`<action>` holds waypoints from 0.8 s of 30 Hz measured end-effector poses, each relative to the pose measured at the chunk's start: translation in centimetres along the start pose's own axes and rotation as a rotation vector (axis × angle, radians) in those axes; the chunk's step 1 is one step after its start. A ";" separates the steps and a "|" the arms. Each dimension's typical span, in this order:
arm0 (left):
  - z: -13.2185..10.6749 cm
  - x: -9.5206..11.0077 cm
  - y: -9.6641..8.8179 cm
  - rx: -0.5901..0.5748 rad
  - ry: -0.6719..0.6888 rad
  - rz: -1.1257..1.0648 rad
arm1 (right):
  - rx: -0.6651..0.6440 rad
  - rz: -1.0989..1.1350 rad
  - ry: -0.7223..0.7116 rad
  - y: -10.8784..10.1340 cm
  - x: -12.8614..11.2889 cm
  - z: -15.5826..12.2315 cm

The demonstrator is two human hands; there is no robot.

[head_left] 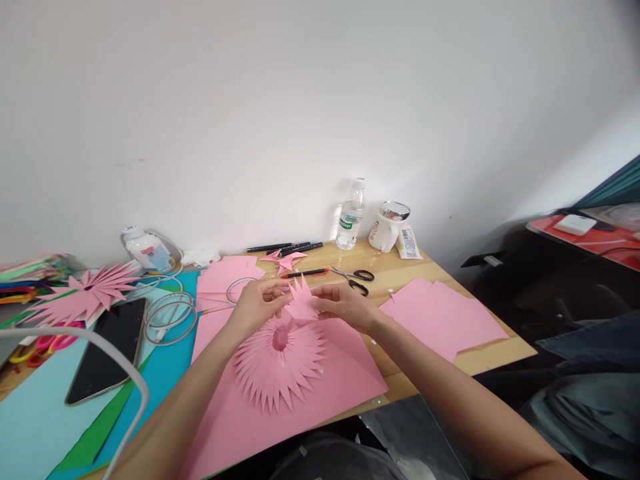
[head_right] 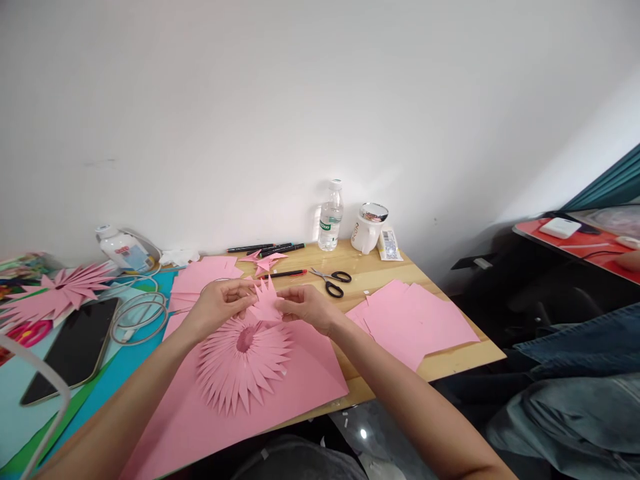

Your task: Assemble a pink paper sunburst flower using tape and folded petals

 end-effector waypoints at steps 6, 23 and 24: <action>-0.5 -0.1 -0.5 0.023 0.154 0.044 | 0.038 0.051 0.066 -1.2 0.8 0.2; -2.0 -1.2 0.2 0.144 0.222 0.291 | 0.060 0.026 -0.002 -0.5 0.3 0.9; -1.9 -1.0 0.3 0.129 0.199 0.261 | 0.036 0.025 -0.029 0.1 -0.2 0.9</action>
Point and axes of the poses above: each hand's wrist, its own z-axis towards the middle knuckle, its own y-axis out of the palm, x = y × z, the point moved 9 cm from there along z, towards the middle knuckle, and after that the axes turned 13 degrees about -y, right-handed, at the moved point
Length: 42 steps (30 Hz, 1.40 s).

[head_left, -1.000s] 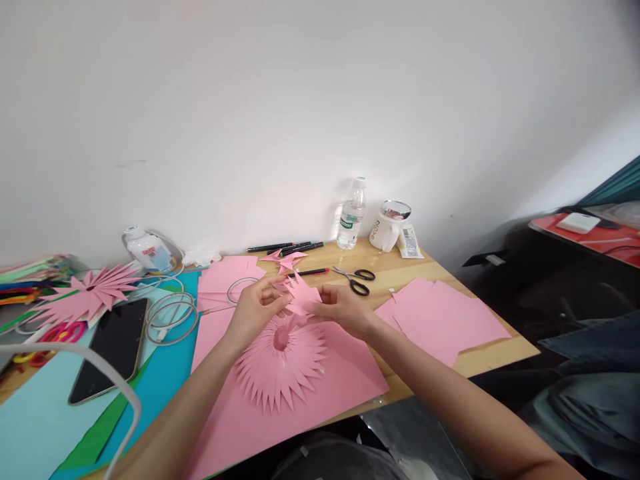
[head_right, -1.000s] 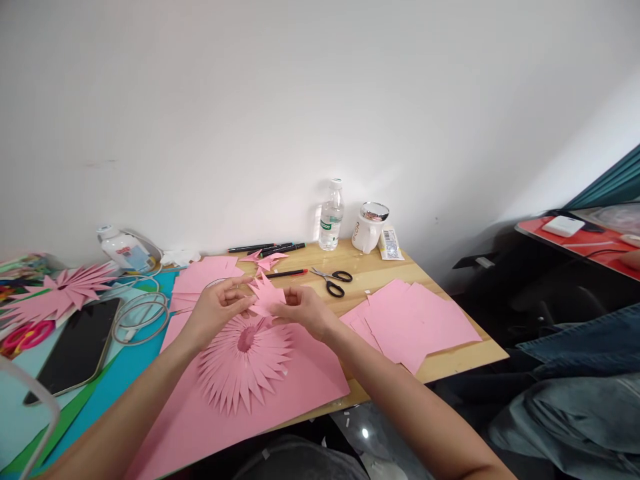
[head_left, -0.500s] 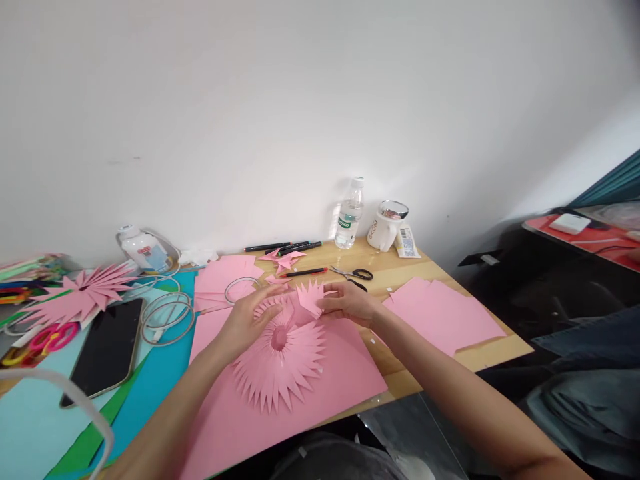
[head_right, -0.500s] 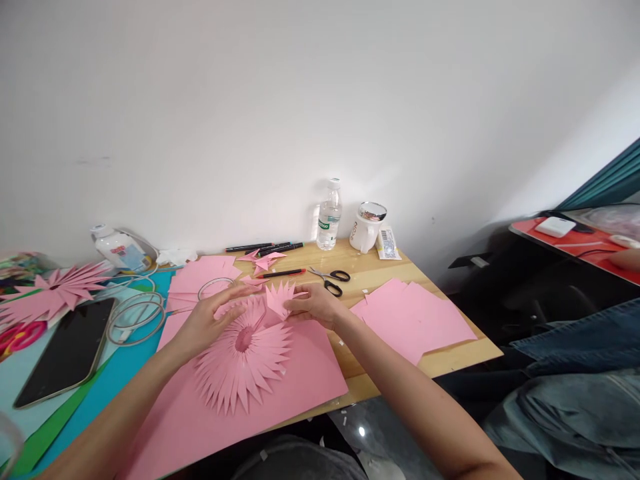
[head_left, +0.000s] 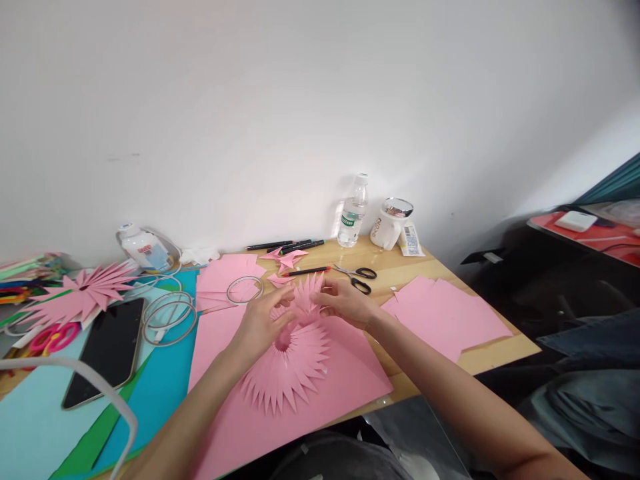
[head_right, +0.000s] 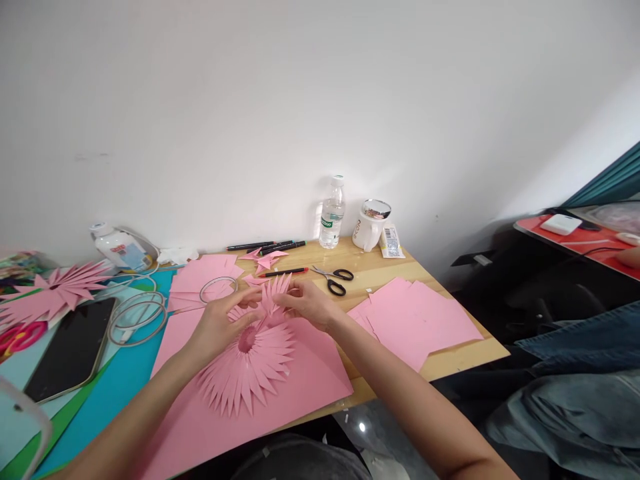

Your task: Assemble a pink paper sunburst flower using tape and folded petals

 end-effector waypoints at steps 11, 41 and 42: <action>1.4 0.2 0.9 -0.036 -0.152 -0.289 | 0.017 -0.040 -0.120 0.6 -0.7 0.3; -4.0 -0.4 3.3 -0.138 0.439 0.329 | 0.193 -0.028 0.102 -4.0 3.5 -0.9; -4.0 -0.4 3.2 -0.133 0.439 0.324 | 0.193 -0.019 0.101 -3.9 3.5 -0.8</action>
Point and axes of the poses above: each hand's wrist, its own z-axis towards the middle knuckle, its own y-axis out of the palm, x = y × z, the point moved 9 cm from there along z, towards the middle knuckle, and after that the axes turned 13 degrees about -y, right-handed, at the moved point
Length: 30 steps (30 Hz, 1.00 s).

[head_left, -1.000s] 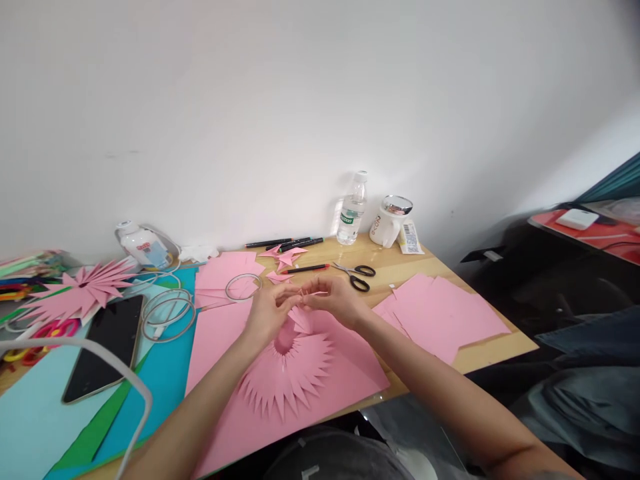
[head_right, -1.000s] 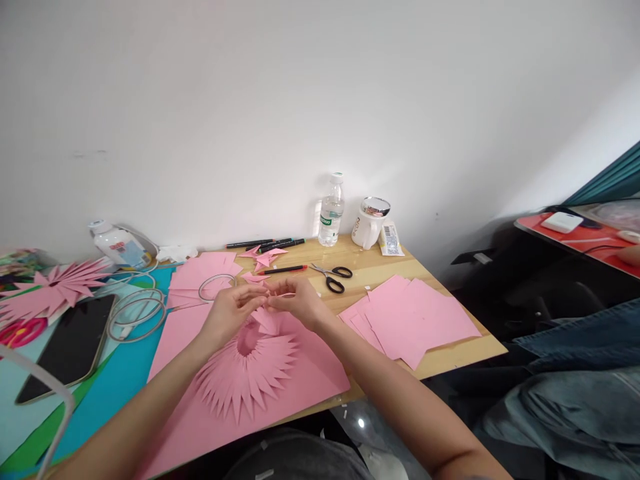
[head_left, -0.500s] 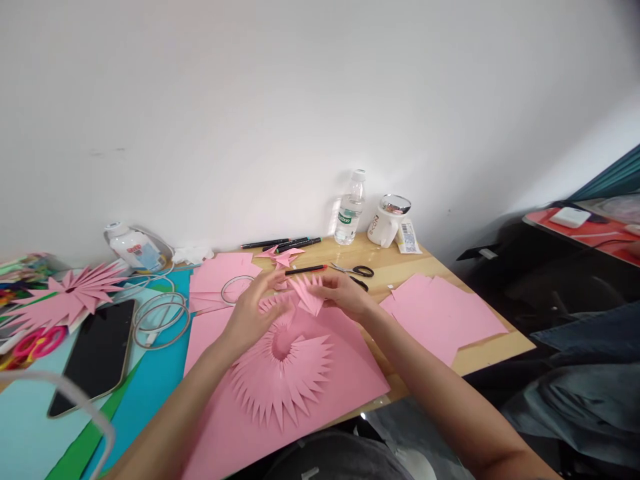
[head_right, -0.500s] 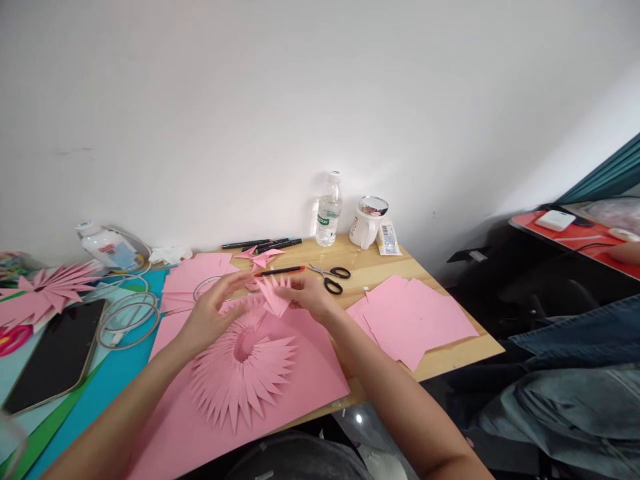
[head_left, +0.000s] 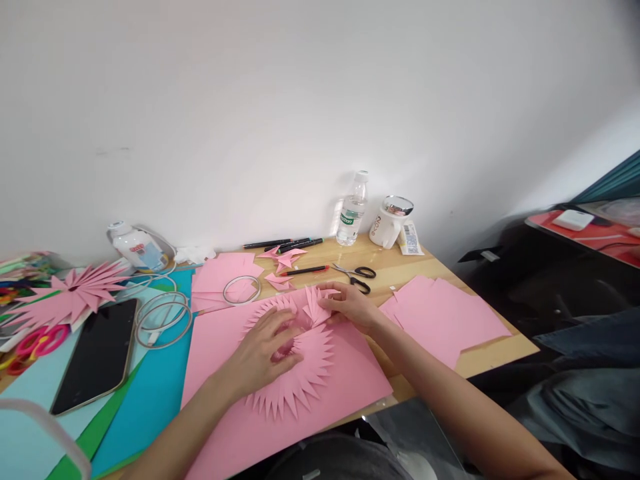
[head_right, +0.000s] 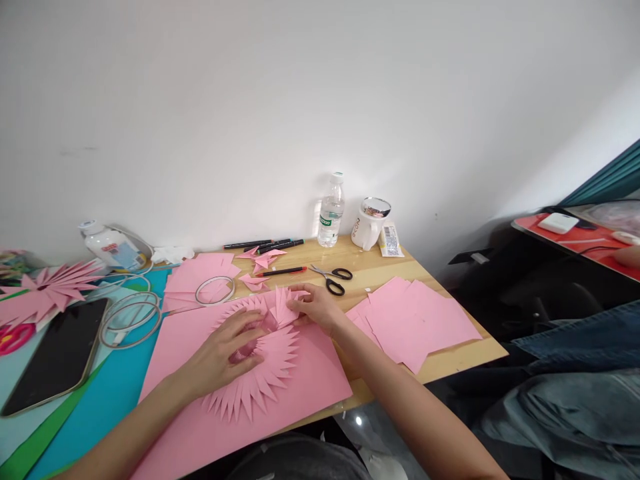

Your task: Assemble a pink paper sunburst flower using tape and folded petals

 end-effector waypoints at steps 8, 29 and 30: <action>-0.2 -0.2 -0.1 0.026 -0.005 -0.038 | -0.001 0.009 -0.043 1.1 0.2 1.1; -0.5 -0.4 0.0 0.049 -0.076 -0.016 | 0.009 -0.209 -0.132 1.4 -0.5 1.5; -0.5 -0.2 0.1 0.047 -0.063 -0.006 | 0.006 -0.254 -0.158 1.4 -0.6 1.5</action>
Point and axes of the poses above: each hand's wrist, its own z-axis towards the middle knuckle, its own y-axis out of the palm, x = y × z, the point moved 9 cm from there along z, towards the middle knuckle, and after that the axes turned 13 degrees about -y, right-handed, at the moved point
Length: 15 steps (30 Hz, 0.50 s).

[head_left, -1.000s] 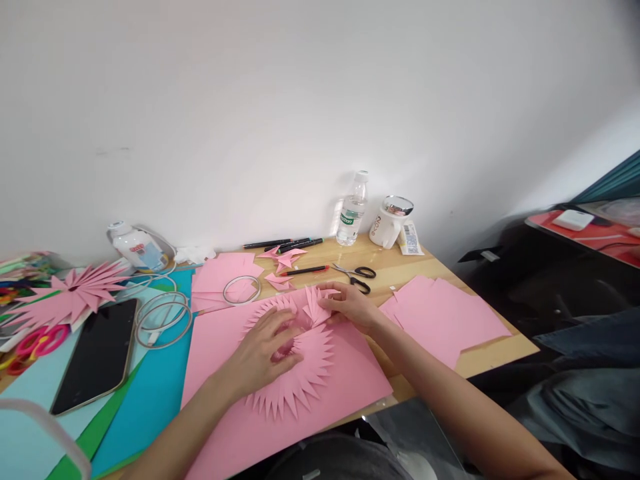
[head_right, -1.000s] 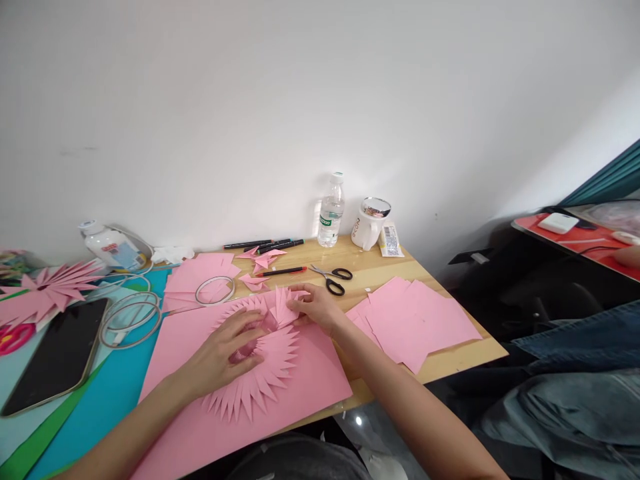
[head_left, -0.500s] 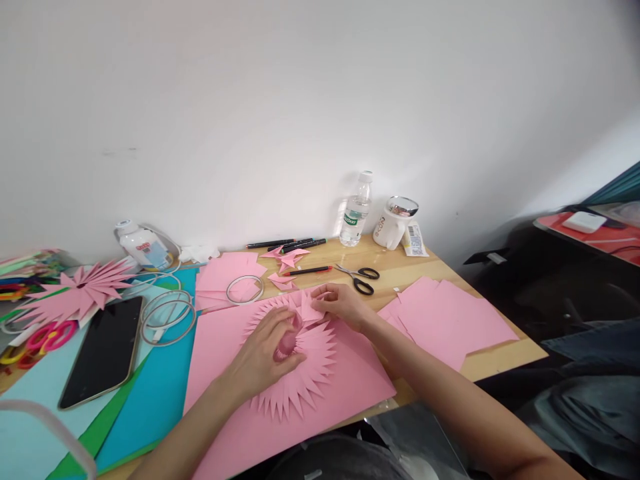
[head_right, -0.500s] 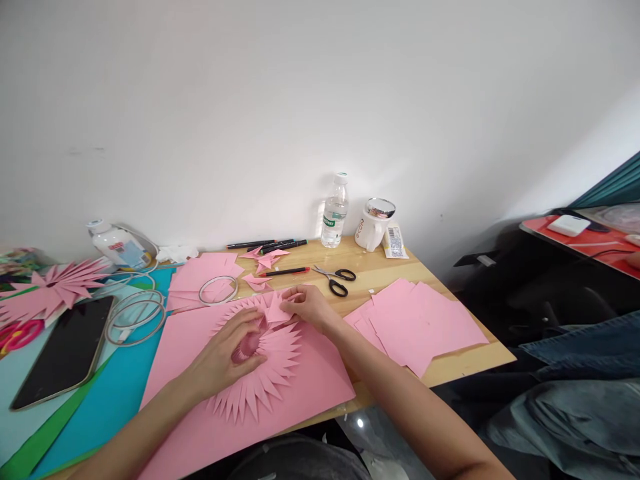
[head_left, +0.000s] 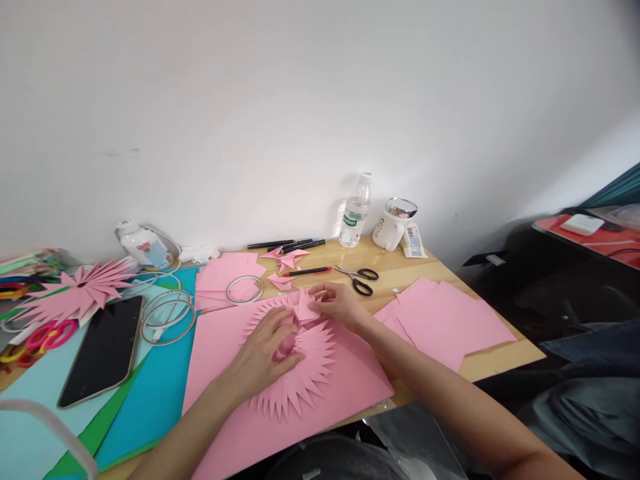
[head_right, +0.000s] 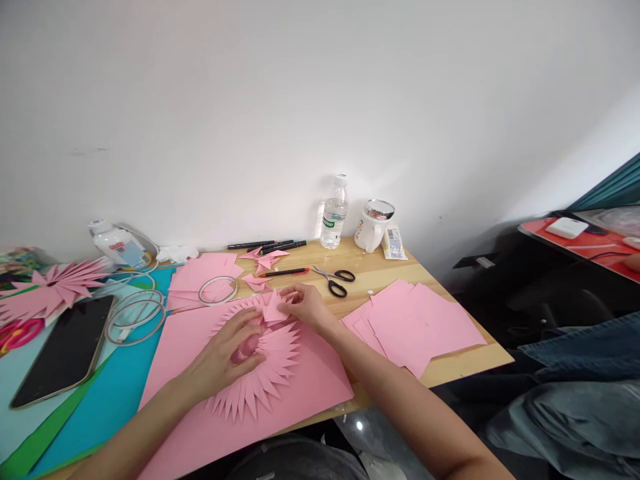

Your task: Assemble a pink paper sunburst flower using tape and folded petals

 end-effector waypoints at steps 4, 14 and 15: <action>0.0 0.1 0.0 0.005 0.002 0.014 | -0.038 -0.216 -0.073 -0.1 -0.3 0.3; 0.1 0.2 0.0 -0.010 -0.004 0.040 | -0.185 -0.216 0.000 0.1 -0.3 0.2; 0.1 0.3 0.0 -0.010 0.000 0.043 | -0.204 -0.210 0.008 0.2 -0.2 0.2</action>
Point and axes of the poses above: each hand's wrist, its own z-axis towards the middle knuckle, its own y-axis out of the palm, x = y × z, the point moved 9 cm from there along z, towards the middle knuckle, and after that the axes turned 13 degrees about -y, right-handed, at the moved point
